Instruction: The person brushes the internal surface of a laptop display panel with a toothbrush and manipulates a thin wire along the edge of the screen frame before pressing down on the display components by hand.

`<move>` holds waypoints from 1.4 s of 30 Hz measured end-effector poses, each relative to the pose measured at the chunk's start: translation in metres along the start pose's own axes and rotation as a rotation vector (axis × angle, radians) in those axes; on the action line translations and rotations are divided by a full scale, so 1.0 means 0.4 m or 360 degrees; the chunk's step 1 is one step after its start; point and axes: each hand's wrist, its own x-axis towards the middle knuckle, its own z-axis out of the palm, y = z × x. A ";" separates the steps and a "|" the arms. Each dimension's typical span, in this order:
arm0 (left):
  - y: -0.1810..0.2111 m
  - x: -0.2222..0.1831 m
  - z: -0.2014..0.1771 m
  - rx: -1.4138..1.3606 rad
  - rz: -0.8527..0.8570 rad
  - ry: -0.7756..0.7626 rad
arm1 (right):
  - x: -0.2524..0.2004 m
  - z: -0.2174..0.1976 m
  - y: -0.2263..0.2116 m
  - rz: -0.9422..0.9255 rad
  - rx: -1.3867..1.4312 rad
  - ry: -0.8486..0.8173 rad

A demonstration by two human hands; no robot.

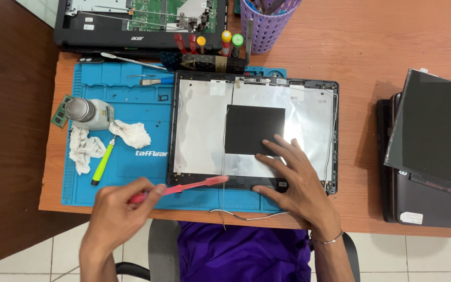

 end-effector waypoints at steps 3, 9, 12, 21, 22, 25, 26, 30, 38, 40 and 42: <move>0.037 -0.014 0.017 0.0054 -0.0002 -0.0004 | -0.001 0.001 0.000 -0.0014 -0.0001 -0.0004; 0.079 -0.025 0.059 0.0393 0.0034 -0.0189 | 0.001 -0.005 -0.002 -0.0026 -0.0014 -0.0006; 0.060 -0.035 0.038 0.0362 0.0122 -0.0125 | -0.003 -0.010 -0.008 -0.0003 -0.0004 -0.0020; -0.016 0.005 0.031 0.0096 -0.0077 -0.0203 | -0.066 -0.049 0.014 0.0097 -0.0101 0.0028; -0.017 0.008 0.039 0.0093 -0.0052 -0.0206 | -0.075 -0.051 0.020 0.0106 -0.0096 0.0054; -0.017 0.017 0.053 0.0091 0.0010 -0.0199 | -0.094 -0.056 0.038 0.0126 -0.0095 0.0125; -0.019 0.016 0.050 0.0098 0.0020 -0.0190 | -0.101 -0.058 0.042 0.0131 -0.0100 0.0142; -0.021 0.014 0.033 0.0074 0.0003 -0.0170 | -0.115 -0.056 0.052 0.0194 -0.0023 0.0210; 0.033 0.014 0.121 0.0134 0.0305 -0.0194 | -0.122 -0.044 0.063 0.0176 0.0031 0.0230; 0.039 0.013 0.120 0.0161 0.0339 -0.0184 | -0.123 -0.045 0.064 0.0183 0.0019 0.0221; 0.034 0.013 0.093 0.0197 0.0276 -0.0192 | -0.125 -0.047 0.064 0.0198 0.0002 0.0204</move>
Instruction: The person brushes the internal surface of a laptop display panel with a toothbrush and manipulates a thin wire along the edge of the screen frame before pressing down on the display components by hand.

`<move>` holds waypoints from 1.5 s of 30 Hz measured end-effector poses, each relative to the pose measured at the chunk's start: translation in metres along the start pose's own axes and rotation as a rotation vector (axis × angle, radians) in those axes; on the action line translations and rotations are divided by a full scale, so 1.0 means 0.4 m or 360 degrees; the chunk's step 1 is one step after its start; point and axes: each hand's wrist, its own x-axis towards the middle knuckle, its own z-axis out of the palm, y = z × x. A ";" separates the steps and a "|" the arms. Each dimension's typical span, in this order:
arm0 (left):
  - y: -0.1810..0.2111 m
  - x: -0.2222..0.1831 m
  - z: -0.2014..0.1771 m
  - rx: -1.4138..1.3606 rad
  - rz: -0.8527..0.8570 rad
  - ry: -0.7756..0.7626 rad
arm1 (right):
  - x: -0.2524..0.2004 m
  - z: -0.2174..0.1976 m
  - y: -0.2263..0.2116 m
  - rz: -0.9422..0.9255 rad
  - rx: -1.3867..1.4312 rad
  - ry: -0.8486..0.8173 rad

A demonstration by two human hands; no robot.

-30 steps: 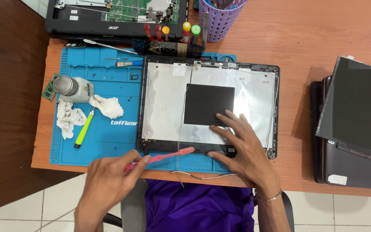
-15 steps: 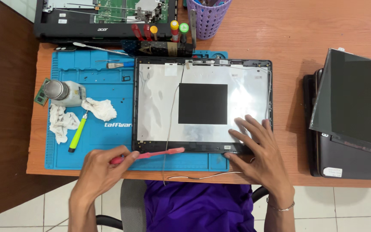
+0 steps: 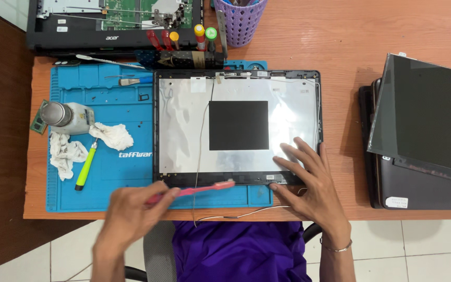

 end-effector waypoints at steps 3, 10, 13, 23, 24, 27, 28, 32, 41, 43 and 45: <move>-0.007 -0.004 -0.033 -0.0007 -0.0179 -0.0051 | -0.001 -0.003 0.000 -0.0007 0.0023 0.0016; 0.028 0.009 0.016 0.0039 -0.0015 -0.0023 | -0.015 -0.012 0.006 0.0047 0.0017 0.0062; 0.014 0.010 -0.003 0.0060 -0.0078 -0.0055 | -0.017 -0.016 0.008 0.0093 0.0158 0.0061; 0.058 0.012 0.038 0.0083 0.0106 0.0019 | -0.015 -0.021 0.010 0.0084 0.0162 0.0071; 0.057 0.010 0.030 0.0066 0.0122 0.0045 | -0.015 -0.021 0.011 0.0088 0.0166 0.0066; 0.049 0.006 0.001 0.0222 -0.0270 -0.0167 | -0.017 -0.020 0.012 0.0091 0.0197 0.0086; 0.053 0.005 0.005 0.0207 -0.0164 -0.0104 | -0.018 -0.020 0.012 0.0071 0.0164 0.0087; 0.080 0.013 0.051 0.0112 0.0137 0.0018 | -0.017 -0.021 0.010 0.0080 0.0173 0.0085; 0.102 0.034 0.039 0.0153 -0.0070 0.0016 | -0.019 -0.038 0.018 0.0095 0.0265 0.0069; 0.111 0.036 0.052 0.0174 -0.0001 0.0007 | -0.021 -0.043 0.019 0.0110 0.0292 0.0059; 0.123 0.036 0.070 0.0151 0.0161 0.0033 | -0.022 -0.050 0.021 0.0112 0.0307 0.0054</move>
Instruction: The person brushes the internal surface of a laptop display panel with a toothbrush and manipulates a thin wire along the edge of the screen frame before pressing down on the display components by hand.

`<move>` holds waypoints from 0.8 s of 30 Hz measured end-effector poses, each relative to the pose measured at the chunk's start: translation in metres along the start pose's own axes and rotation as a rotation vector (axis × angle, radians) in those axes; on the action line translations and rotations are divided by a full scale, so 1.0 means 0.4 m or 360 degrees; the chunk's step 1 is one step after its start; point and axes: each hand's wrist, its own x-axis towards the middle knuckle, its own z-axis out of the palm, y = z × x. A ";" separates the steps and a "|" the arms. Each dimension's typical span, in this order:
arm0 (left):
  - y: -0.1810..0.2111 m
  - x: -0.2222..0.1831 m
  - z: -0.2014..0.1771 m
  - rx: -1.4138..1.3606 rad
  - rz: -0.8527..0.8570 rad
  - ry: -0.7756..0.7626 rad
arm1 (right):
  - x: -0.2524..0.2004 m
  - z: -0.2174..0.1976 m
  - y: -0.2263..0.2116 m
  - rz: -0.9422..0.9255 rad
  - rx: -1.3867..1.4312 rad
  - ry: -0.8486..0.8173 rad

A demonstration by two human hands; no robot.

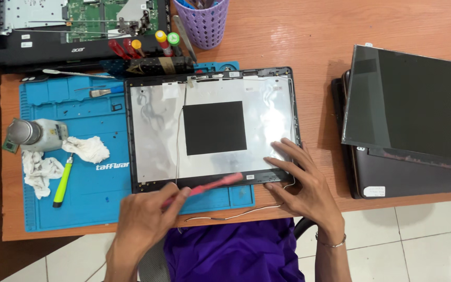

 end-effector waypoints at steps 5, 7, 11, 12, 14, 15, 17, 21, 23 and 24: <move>-0.001 0.012 -0.020 -0.0129 -0.0250 -0.0117 | 0.005 -0.009 -0.002 -0.0045 -0.0022 -0.0017; 0.003 0.014 -0.028 -0.0032 -0.0343 -0.0113 | 0.003 -0.013 -0.004 -0.0053 -0.0029 -0.0023; 0.014 0.009 -0.020 -0.0025 -0.0184 -0.0162 | -0.002 -0.015 -0.005 -0.0019 -0.0021 -0.0021; 0.017 0.005 -0.017 -0.0053 -0.0086 -0.0178 | -0.002 -0.015 -0.004 0.0004 -0.0007 -0.0022; 0.012 0.005 -0.020 -0.0115 -0.0161 -0.0186 | -0.004 -0.015 -0.002 0.0013 -0.0009 -0.0020; 0.009 0.006 -0.021 -0.0144 -0.0197 -0.0190 | -0.005 -0.015 -0.001 0.0018 -0.0010 -0.0018; 0.011 0.004 -0.016 -0.0039 -0.0192 -0.0140 | -0.010 -0.017 0.003 0.0010 -0.0028 -0.0019; 0.018 0.001 -0.002 -0.0119 -0.0017 -0.0237 | -0.009 -0.012 0.009 0.0011 -0.0024 -0.0009; 0.015 0.000 -0.006 -0.0091 -0.0114 -0.0198 | -0.013 -0.011 0.011 0.0026 -0.0015 -0.0008; 0.014 -0.001 -0.007 -0.0077 -0.0163 -0.0179 | -0.015 -0.011 0.012 0.0035 -0.0011 -0.0007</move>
